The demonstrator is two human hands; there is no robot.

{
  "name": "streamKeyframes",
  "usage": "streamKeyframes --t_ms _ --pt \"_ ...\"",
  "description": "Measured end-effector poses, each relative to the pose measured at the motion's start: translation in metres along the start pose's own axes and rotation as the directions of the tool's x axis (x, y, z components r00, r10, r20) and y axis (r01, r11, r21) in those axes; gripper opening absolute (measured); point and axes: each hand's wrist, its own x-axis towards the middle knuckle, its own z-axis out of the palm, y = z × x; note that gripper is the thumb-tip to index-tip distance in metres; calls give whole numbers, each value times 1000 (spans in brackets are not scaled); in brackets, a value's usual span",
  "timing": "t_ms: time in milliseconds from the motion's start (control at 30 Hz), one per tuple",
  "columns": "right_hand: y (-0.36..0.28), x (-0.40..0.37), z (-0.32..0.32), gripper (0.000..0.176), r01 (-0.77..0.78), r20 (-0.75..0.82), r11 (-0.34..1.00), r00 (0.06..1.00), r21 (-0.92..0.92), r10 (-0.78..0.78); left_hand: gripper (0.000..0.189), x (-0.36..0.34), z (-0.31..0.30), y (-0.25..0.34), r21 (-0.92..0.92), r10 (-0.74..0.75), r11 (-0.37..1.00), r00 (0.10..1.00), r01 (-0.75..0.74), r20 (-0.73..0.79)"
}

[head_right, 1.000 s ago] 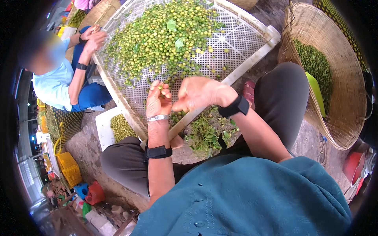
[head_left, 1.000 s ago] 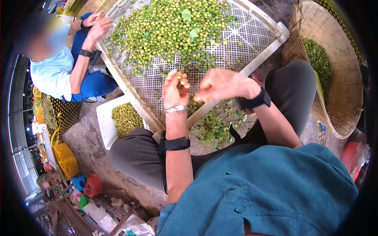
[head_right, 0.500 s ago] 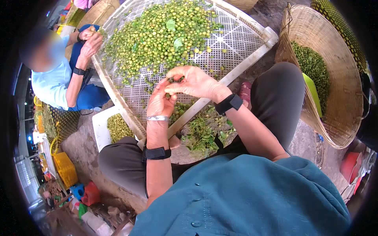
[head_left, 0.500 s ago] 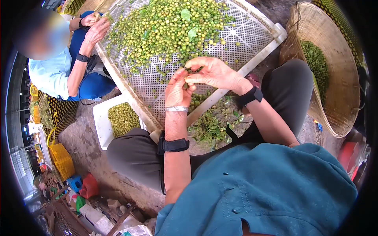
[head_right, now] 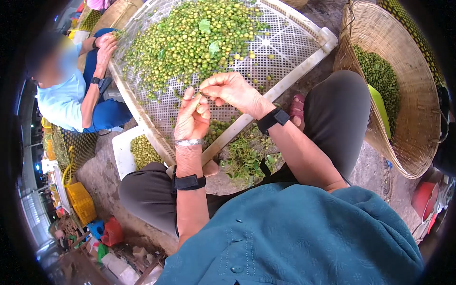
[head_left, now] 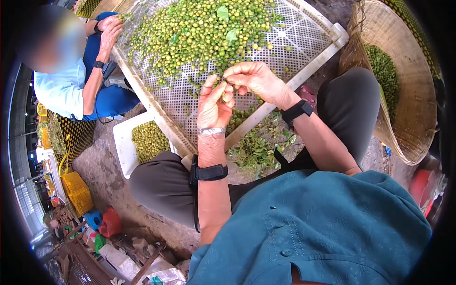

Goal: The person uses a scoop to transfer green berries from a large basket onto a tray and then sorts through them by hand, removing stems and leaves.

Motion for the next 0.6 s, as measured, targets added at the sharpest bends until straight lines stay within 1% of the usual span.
streamKeyframes --t_ms 67,100,133,167,200,267,300,333,367,400,433,467,500,533,600 --pt "-12 -4 8 12 -102 -129 995 987 -22 98 23 2 4 2 -154 -60 988 973 25 -224" --pt "-15 -5 10 12 -101 -128 995 987 -22 98 20 4 -5 1 -178 -50 984 980 15 -192" --pt "-18 -6 11 12 -109 -170 992 981 -68 96 20 5 -5 1 -176 -50 984 980 15 -194" --pt "-18 -6 12 12 -119 -213 986 973 -113 93 20 5 -4 1 -125 -22 992 954 -16 -299" --pt "-15 -5 11 12 -120 -212 986 973 -113 94 21 5 -4 1 -72 10 997 917 -42 -398" --pt "-1 1 7 16 99 -99 967 987 -236 -125 23 7 -10 -1 -39 35 998 918 -55 -395" --pt "6 3 7 16 99 -98 967 987 -236 -125 20 7 -13 -3 -35 49 997 918 -68 -394" --pt "11 5 9 11 151 -43 967 986 -204 -163 17 7 -12 -4 -31 62 996 917 -81 -394" --pt "14 7 8 10 203 11 964 979 -171 -204 17 7 -11 -6 -31 63 996 918 -81 -392" --pt "17 7 7 10 206 10 963 978 -173 -208 20 7 -10 -7 16 90 996 904 -91 -418" --pt "16 6 8 11 192 10 937 980 -293 -198 24 6 -8 -8 64 118 993 890 -99 -440" --pt "14 5 9 12 176 9 895 982 -409 -188 24 6 -6 -7 65 119 993 893 -100 -435" --pt "12 3 8 13 177 15 843 980 -509 -197 28 4 -5 -7 88 140 990 894 -113 -427" --pt "13 3 7 13 177 14 843 980 -508 -198 32 3 -5 -7 111 161 986 893 -125 -420" --pt "18 4 7 11 206 -19 844 969 -496 -248 32 2 -4 -8 133 183 981 891 -139 -416"
